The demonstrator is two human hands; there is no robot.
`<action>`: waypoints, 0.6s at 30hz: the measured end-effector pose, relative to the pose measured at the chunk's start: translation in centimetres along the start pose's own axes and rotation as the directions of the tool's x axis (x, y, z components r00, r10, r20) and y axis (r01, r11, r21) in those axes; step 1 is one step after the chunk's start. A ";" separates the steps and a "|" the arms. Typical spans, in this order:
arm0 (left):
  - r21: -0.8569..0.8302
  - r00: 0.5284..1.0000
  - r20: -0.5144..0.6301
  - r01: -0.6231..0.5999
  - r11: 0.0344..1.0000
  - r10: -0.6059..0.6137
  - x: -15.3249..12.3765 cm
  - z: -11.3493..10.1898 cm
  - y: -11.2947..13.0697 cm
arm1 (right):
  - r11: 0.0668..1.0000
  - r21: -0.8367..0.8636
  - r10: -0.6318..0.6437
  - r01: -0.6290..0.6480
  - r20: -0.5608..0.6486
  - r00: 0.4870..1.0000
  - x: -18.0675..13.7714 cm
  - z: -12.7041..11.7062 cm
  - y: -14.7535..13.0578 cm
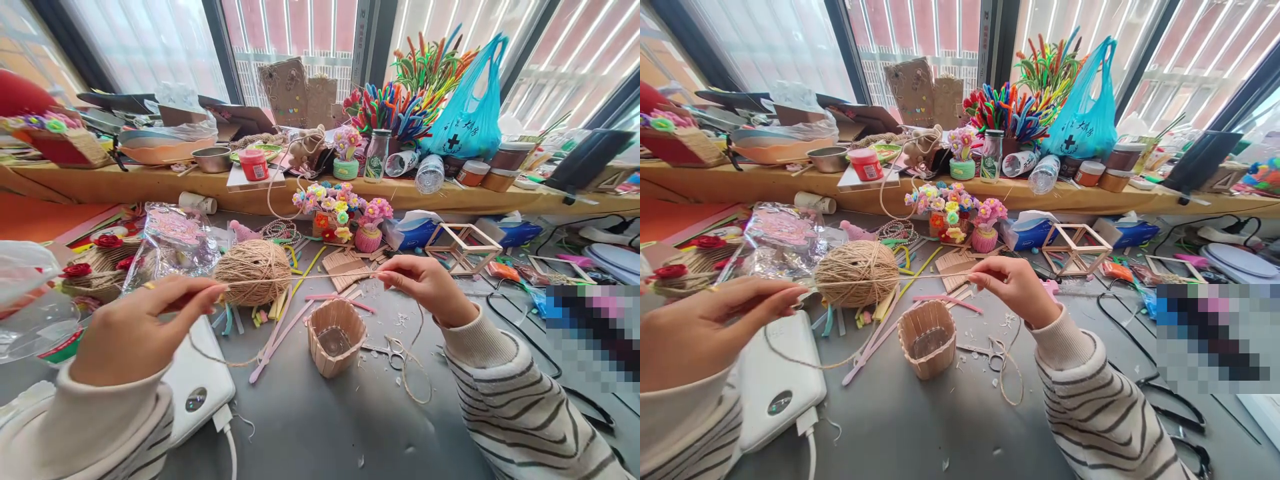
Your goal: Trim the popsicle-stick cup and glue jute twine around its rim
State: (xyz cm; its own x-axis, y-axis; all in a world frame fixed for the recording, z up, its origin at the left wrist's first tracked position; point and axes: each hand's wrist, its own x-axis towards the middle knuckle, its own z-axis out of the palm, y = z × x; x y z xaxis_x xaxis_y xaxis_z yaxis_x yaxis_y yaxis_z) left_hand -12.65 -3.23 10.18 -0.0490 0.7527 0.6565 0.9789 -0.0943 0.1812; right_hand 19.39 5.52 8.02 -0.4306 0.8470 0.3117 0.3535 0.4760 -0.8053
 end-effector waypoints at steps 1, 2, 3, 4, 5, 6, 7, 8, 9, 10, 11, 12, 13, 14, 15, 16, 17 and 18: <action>0.067 0.999 0.035 -0.019 0.998 0.016 -0.1 -0.2 -1.4 | 1.000 0.002 -0.002 0.002 0.004 1.000 0.1 0.1 -0.1; 0.115 0.994 0.094 -0.067 0.991 0.056 -0.2 -0.3 -2.5 | 1.000 -0.001 -0.008 0.008 0.011 1.000 0.1 0.2 -0.3; 0.136 0.980 0.159 -0.141 0.981 0.119 -0.2 -0.3 -3.3 | 1.000 -0.007 -0.016 0.016 0.021 1.000 0.2 0.4 -0.6; 0.183 0.978 0.126 -0.185 0.965 0.164 -0.1 -0.2 -3.5 | 1.000 -0.012 -0.029 0.029 0.037 0.999 0.4 0.7 -0.9; 0.225 0.973 0.109 -0.225 0.948 0.205 0.1 -0.1 -3.1 | 0.999 -0.016 -0.045 0.046 0.055 0.997 0.5 1.1 -1.3; 0.191 0.947 0.132 -0.314 0.930 0.293 0.3 0.2 -2.1 | 0.997 -0.022 -0.068 0.070 0.074 0.995 0.7 1.5 -1.8; 0.131 0.931 0.103 -0.363 0.923 0.351 0.6 0.5 -0.7 | 0.995 -0.030 -0.094 0.098 0.092 0.991 0.8 1.9 -2.3; 0.007 0.910 0.104 -0.405 0.914 0.402 0.9 0.9 1.2 | 0.991 -0.046 -0.123 0.128 0.100 0.987 0.9 2.3 -2.8; -0.142 0.901 0.104 -0.406 0.903 0.421 1.2 1.3 3.1 | 0.985 -0.059 -0.153 0.161 0.111 0.982 1.0 2.7 -3.3; -0.276 0.887 0.122 -0.401 0.873 0.446 1.5 1.7 5.0 | 0.981 -0.057 -0.180 0.188 0.116 0.977 1.1 3.1 -3.7; -0.381 0.878 0.134 -0.381 0.842 0.459 1.7 2.1 6.6 | 0.976 -0.046 -0.205 0.211 0.116 0.972 1.1 3.3 -4.1; -0.441 0.882 0.139 -0.352 0.826 0.450 1.9 2.4 7.9 | 0.975 -0.031 -0.217 0.222 0.116 0.969 1.1 3.5 -4.4; -0.462 0.888 0.139 -0.333 0.822 0.438 2.0 2.7 8.7 | 0.975 -0.015 -0.220 0.223 0.113 0.969 1.0 3.6 -4.6; -0.471 0.889 0.158 -0.315 0.824 0.430 2.1 2.8 9.2 | 0.976 -0.002 -0.216 0.217 0.111 0.970 1.0 3.6 -4.7; -0.487 0.886 0.165 -0.309 0.817 0.433 2.1 2.8 9.3 | 0.979 0.006 -0.205 0.206 0.109 0.973 0.9 3.5 -4.8; -0.498 0.887 0.161 -0.305 0.812 0.432 2.1 2.7 9.1 | 0.981 0.007 -0.192 0.193 0.106 0.976 0.8 3.3 -4.7; -0.510 0.897 0.130 -0.304 0.804 0.422 2.1 2.4 8.7 | 0.983 0.006 -0.181 0.181 0.102 0.978 0.7 3.0 -4.6; -0.503 0.909 0.131 -0.284 0.816 0.396 2.2 2.1 8.0 | 0.985 0.005 -0.170 0.171 0.096 0.981 0.7 2.7 -4.4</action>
State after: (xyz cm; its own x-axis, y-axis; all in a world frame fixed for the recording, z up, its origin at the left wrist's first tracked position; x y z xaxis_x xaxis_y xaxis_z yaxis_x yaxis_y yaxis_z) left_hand -4.56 -0.99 11.56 0.3694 0.7317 0.5728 0.7135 -0.6183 0.3296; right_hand 15.31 3.35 10.44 -0.5623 0.7269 0.3943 0.2705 0.6123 -0.7429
